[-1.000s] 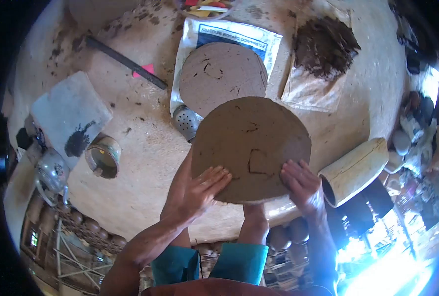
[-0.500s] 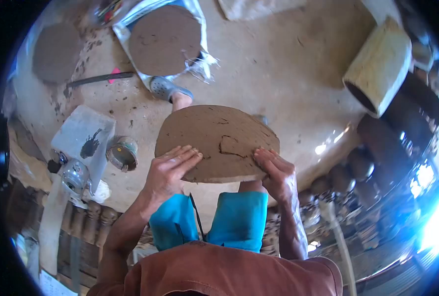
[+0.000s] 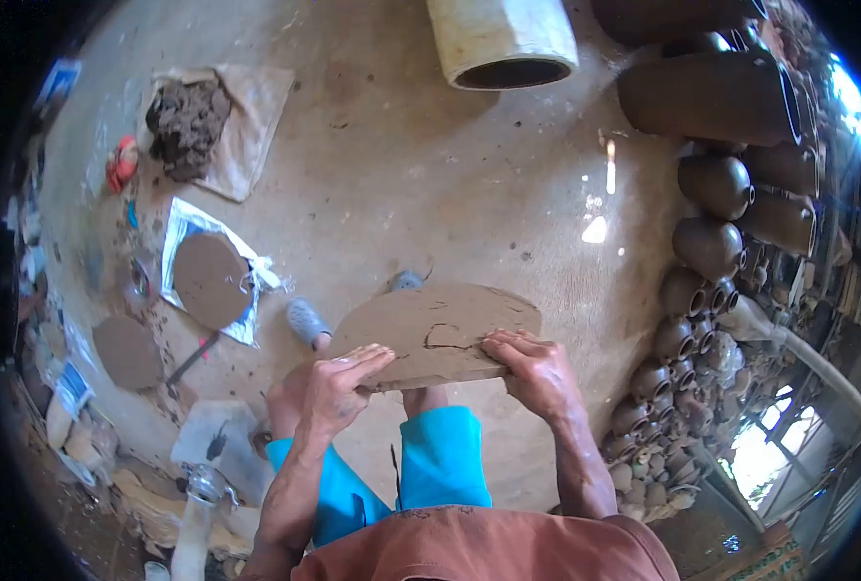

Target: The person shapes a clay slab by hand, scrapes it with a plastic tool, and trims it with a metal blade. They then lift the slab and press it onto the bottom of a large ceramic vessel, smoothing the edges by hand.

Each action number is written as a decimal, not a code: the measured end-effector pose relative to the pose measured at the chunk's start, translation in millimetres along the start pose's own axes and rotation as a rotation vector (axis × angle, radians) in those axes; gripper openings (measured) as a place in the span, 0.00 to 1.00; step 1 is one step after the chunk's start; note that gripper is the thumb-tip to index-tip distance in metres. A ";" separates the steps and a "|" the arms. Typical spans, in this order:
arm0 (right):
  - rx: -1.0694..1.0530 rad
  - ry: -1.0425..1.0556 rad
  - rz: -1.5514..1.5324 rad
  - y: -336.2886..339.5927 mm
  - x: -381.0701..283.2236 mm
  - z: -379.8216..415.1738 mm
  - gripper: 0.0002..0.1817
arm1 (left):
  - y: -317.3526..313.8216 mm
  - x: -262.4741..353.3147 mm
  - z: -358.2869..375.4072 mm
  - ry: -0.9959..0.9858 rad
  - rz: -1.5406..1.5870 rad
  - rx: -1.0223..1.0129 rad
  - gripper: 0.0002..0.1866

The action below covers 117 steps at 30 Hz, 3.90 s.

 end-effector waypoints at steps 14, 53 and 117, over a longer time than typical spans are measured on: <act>0.180 -0.073 0.004 140.4 186.8 -27.7 0.28 | -60.3 125.6 -235.0 -0.158 -0.101 -0.064 0.32; 0.179 0.553 0.238 142.1 578.0 -310.9 0.24 | -164.1 5.4 -612.8 -0.261 -0.246 0.275 0.28; 0.383 0.200 0.366 139.3 558.2 -320.8 0.23 | -157.6 -2.2 -644.6 -0.277 -0.170 0.518 0.21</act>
Point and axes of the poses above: each hand's wrist, its own z-axis away from the middle knuckle, its own y-axis out of the back of the hand, x = y × z, the point moved 1 cm from there along -z, towards the middle knuckle, and after that the axes turned 14 degrees about y, right-handed, at the moved point
